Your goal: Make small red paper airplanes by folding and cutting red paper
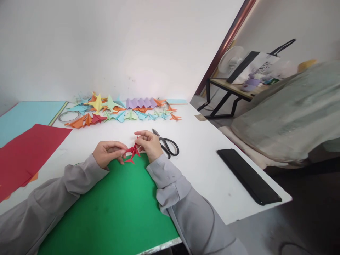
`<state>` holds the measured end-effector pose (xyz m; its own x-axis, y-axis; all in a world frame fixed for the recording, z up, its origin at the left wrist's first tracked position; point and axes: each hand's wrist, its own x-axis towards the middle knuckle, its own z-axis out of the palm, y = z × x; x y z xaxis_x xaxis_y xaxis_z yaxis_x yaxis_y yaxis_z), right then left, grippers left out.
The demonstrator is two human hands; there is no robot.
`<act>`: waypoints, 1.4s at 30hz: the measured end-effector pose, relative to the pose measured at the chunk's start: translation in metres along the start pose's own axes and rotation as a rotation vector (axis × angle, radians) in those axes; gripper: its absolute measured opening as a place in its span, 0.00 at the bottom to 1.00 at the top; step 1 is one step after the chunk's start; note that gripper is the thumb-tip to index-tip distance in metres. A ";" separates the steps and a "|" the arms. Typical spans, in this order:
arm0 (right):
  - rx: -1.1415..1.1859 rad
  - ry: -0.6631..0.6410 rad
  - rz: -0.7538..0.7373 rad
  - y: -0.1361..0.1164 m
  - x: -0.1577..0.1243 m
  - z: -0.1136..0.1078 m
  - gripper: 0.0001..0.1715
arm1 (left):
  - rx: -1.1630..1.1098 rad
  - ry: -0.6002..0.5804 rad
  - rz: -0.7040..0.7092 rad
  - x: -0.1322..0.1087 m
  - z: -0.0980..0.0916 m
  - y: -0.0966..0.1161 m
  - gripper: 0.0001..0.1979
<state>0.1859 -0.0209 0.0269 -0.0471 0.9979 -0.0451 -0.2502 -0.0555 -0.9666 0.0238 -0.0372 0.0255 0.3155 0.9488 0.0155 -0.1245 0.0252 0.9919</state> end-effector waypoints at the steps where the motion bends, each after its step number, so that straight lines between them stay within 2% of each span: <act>1: -0.002 -0.002 -0.009 0.000 0.000 0.000 0.15 | 0.008 -0.003 -0.009 0.000 0.000 0.000 0.13; 7: -0.009 -0.028 -0.028 0.000 0.000 0.000 0.15 | 0.046 -0.011 -0.051 0.002 0.000 -0.003 0.15; 13: -0.022 -0.054 -0.039 0.000 -0.002 0.001 0.17 | 0.016 0.017 -0.063 0.002 0.001 0.000 0.21; 28: 0.006 -0.039 -0.063 -0.001 0.000 -0.001 0.17 | -0.120 0.023 -0.090 0.002 -0.002 0.002 0.17; 39: -0.019 -0.075 -0.046 0.000 -0.002 0.001 0.18 | -0.084 0.019 -0.162 0.000 0.007 0.003 0.20; 42: -0.027 -0.101 -0.041 0.002 -0.003 0.003 0.18 | -0.051 0.006 -0.131 -0.001 0.009 0.003 0.24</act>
<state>0.1830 -0.0240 0.0261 -0.1354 0.9906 0.0187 -0.2275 -0.0127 -0.9737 0.0320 -0.0408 0.0295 0.3261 0.9383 -0.1152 -0.1301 0.1652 0.9776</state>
